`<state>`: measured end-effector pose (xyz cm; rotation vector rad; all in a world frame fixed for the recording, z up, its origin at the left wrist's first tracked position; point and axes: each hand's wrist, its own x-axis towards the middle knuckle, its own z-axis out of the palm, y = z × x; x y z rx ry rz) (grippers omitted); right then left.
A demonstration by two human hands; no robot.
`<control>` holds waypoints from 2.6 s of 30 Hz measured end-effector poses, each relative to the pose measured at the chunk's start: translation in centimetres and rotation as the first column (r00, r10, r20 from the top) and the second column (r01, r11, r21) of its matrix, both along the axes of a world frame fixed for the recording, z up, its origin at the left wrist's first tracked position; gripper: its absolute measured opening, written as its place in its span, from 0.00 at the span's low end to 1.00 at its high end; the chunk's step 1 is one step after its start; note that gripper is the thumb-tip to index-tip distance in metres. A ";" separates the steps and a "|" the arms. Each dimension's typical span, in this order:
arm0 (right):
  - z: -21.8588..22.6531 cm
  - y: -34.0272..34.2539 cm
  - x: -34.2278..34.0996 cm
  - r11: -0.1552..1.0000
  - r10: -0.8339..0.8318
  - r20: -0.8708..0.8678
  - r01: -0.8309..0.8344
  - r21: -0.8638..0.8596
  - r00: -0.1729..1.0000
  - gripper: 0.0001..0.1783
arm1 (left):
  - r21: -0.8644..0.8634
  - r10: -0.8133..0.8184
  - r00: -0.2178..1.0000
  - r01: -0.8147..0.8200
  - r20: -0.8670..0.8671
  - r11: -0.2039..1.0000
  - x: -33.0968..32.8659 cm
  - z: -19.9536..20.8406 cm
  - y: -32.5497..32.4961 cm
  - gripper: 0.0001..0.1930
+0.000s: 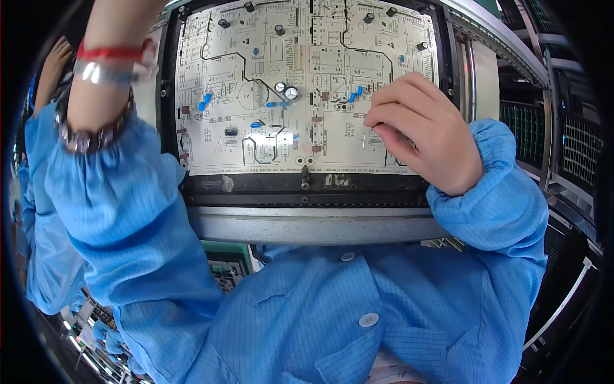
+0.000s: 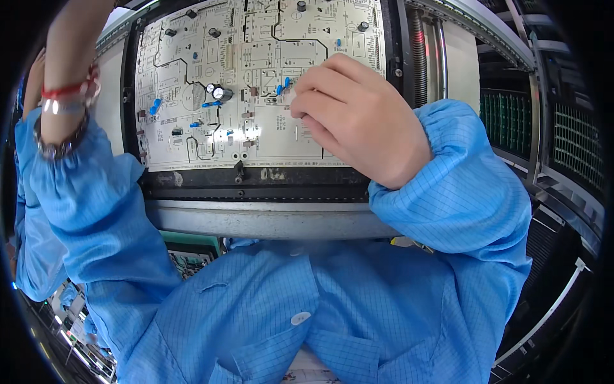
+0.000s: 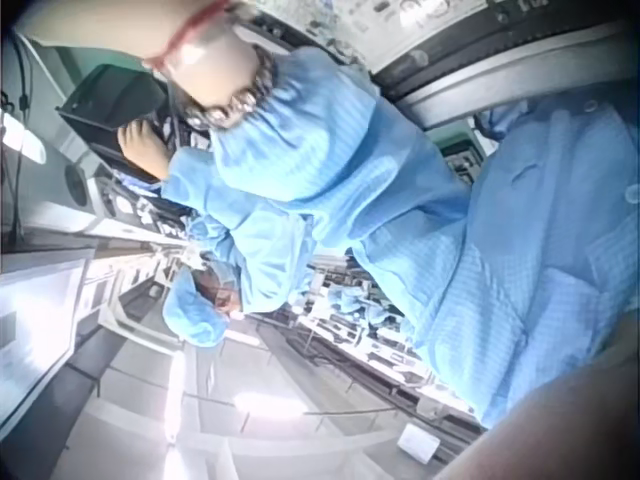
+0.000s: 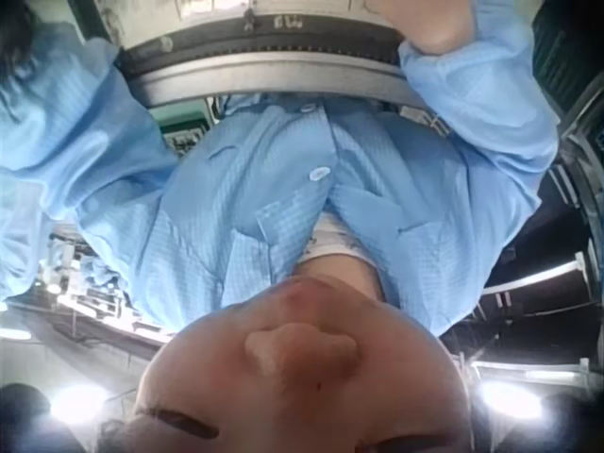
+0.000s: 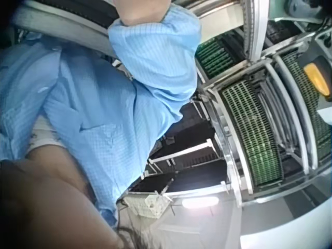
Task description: Manually assembling electronic components and wires onto circuit board fixtures on a production line.
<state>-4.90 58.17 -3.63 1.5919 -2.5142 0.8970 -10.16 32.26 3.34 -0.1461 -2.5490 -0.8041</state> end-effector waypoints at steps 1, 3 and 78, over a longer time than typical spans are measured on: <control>0.0 0.1 0.2 1.000 0.002 0.000 -0.002 -0.003 1.000 0.10 | -0.003 0.002 1.000 -0.002 0.000 1.000 0.7 0.1 0.0 0.08; -0.6 0.6 0.6 0.998 -0.057 0.090 0.055 0.020 0.994 0.10 | 0.326 -0.284 0.957 0.251 0.057 0.912 2.1 -0.5 0.4 0.08; -6.6 6.5 -3.6 0.954 -0.115 0.069 0.129 -0.272 0.991 0.06 | -0.282 -0.505 0.831 0.555 0.234 0.782 5.1 -7.7 9.9 0.03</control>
